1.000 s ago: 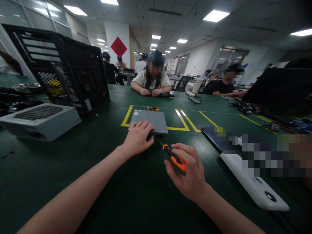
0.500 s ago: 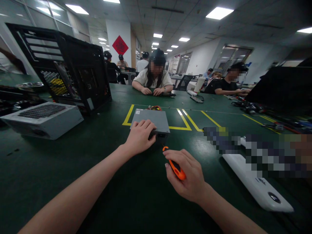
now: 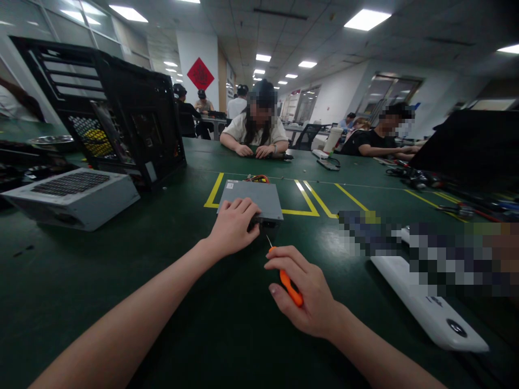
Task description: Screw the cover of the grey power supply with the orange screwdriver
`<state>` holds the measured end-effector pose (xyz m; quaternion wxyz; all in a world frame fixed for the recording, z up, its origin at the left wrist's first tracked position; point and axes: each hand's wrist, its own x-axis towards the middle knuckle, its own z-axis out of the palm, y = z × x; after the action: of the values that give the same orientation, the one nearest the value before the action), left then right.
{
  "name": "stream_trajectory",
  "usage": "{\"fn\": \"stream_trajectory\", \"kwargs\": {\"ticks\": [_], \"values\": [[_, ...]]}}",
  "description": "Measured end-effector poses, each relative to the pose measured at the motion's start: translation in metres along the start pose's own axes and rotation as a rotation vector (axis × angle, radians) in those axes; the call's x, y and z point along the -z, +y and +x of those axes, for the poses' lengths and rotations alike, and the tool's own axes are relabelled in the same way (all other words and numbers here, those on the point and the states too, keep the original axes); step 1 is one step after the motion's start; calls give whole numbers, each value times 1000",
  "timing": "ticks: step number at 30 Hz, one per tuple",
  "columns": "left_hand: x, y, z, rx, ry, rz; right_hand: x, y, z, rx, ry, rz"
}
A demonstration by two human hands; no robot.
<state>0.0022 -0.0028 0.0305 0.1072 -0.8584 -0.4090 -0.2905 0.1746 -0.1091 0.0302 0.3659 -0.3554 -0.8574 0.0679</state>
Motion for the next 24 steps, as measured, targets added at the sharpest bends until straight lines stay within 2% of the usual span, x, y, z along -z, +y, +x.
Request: {"fn": "stream_trajectory", "kwargs": {"ticks": [3,9,14,19,24], "values": [[0,0,0,1,-6,1,-2,1,-2,-29,-21,35],[0,0,-1,7,2,1,-6,1,-2,40,-67,-52],[-1,0,0,13,-10,2,-6,2,-1,-32,-59,45],[-2,-1,0,4,6,10,-5,2,0,57,-79,-60],[-2,-1,-1,2,7,10,-6,2,-1,-34,-126,1]]}}
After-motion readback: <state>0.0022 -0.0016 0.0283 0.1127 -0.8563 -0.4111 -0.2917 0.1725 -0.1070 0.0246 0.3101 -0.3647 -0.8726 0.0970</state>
